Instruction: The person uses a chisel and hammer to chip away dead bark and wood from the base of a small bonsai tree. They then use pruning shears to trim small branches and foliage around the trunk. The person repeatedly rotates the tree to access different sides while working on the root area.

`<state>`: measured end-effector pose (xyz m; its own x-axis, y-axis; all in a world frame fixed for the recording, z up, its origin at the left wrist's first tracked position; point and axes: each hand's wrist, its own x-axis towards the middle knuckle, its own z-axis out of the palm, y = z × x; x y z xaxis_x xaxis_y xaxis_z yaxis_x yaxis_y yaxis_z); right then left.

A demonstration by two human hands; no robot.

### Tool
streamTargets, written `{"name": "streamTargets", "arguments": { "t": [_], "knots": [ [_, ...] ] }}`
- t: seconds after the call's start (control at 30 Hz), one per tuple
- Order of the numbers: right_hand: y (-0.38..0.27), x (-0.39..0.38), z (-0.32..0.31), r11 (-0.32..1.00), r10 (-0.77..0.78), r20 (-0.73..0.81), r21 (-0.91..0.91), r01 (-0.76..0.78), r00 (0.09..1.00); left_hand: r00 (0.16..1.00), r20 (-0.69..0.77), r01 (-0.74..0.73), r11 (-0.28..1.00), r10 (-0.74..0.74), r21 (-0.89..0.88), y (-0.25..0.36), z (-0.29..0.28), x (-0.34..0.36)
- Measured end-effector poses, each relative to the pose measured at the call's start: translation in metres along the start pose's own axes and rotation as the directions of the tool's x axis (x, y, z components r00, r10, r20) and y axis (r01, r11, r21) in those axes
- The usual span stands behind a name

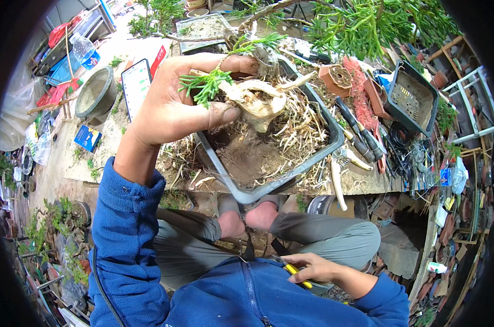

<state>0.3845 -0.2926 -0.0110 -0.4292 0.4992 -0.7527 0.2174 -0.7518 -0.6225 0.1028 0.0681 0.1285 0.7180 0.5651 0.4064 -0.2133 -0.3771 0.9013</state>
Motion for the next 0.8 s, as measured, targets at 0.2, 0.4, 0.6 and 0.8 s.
{"name": "streamTargets", "arguments": {
  "t": [0.2, 0.4, 0.6, 0.8],
  "knots": [
    [-0.096, -0.062, -0.014, 0.769, -0.339, 0.114, 0.606, 0.205, 0.934, 0.998, -0.045, -0.037, 0.999, 0.036, -0.024, -0.005, 0.006, -0.002],
    [-0.211, -0.066, -0.001, 0.855, -0.387, 0.132, 0.421, 0.302, 0.912, 0.998, -0.039, 0.054, 0.998, -0.056, -0.044, 0.002, 0.006, -0.002],
    [-0.260, -0.044, -0.010, 0.770, -0.452, 0.098, 0.545, 0.332, 0.887, 0.999, 0.000, 0.033, 0.999, -0.033, 0.022, 0.005, 0.005, 0.000],
    [-0.269, -0.037, -0.012, 0.764, -0.442, 0.062, 0.548, 0.340, 0.895, 1.000, -0.020, 0.005, 0.996, -0.004, 0.089, 0.000, 0.005, 0.001]
  ]
}}
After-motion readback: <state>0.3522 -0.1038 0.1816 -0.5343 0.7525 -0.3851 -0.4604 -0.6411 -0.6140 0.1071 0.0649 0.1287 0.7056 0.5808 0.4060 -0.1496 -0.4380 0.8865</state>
